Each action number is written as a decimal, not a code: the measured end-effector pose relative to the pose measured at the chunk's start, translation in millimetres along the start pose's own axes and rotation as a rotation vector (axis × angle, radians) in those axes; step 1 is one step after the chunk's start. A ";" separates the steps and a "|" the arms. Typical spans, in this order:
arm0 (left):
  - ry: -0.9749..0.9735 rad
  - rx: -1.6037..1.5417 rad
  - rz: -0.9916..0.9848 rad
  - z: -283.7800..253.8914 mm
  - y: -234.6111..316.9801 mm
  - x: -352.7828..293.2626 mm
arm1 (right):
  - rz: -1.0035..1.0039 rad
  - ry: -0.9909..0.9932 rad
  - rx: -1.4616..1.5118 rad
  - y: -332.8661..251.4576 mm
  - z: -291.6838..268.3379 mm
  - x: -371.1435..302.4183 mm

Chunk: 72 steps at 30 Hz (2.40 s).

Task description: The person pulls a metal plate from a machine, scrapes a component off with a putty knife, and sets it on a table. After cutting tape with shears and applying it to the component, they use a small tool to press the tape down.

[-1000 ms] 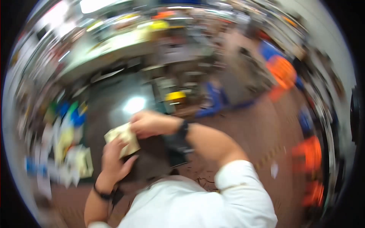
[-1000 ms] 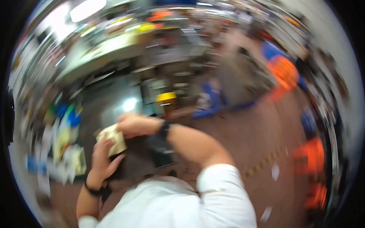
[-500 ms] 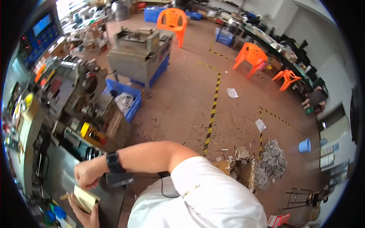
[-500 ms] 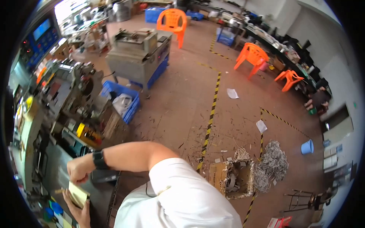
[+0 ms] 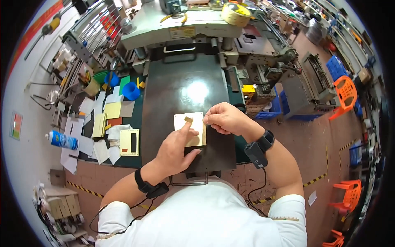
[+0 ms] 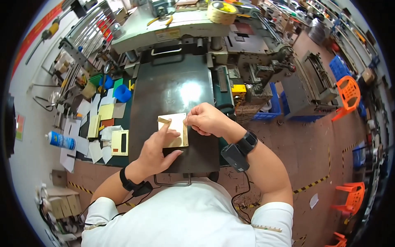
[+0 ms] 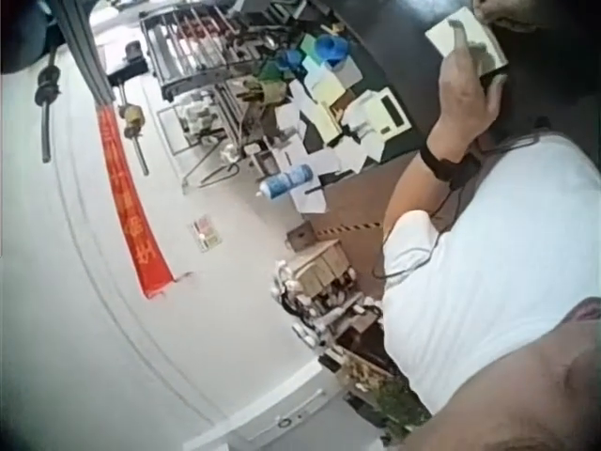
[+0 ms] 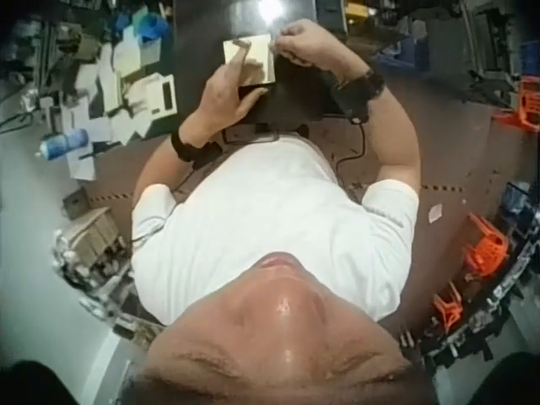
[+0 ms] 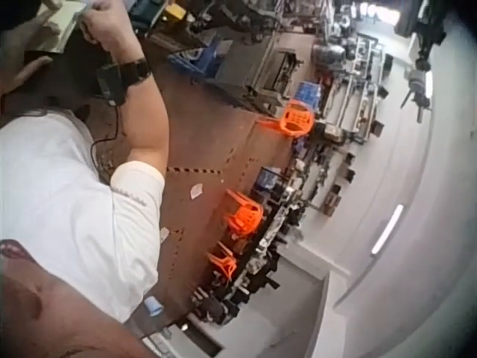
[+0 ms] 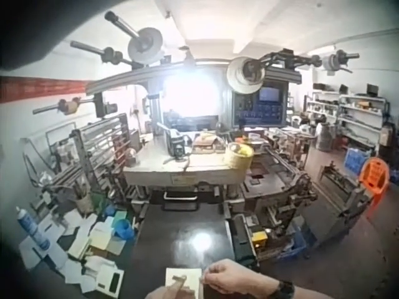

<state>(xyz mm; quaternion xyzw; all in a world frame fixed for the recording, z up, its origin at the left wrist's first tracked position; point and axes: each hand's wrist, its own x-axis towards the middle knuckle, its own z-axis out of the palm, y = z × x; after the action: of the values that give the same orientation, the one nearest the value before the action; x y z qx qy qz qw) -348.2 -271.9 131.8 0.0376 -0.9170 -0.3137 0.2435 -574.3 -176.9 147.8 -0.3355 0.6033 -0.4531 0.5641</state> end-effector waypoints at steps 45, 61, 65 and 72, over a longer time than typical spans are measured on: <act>0.037 -0.061 0.021 14.6 -15.7 -0.7 | 0.047 0.056 -0.249 -0.5 0.5 20.8; 0.039 -0.089 -0.006 14.5 -17.9 -1.6 | -0.151 -0.036 -0.278 -26.3 14.3 -18.5; 0.023 -0.074 -0.018 11.6 -17.4 -0.8 | -0.374 0.009 -0.300 -37.6 13.7 -27.3; 0.050 -0.093 -0.005 13.3 -15.9 0.3 | -0.084 -0.064 -0.031 -5.6 2.0 0.4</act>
<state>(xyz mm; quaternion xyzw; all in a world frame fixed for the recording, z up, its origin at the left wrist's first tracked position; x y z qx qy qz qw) -356.0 -277.3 113.3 0.0361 -0.8950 -0.3556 0.2669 -573.0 -179.7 152.9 -0.3838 0.5771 -0.4560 0.5584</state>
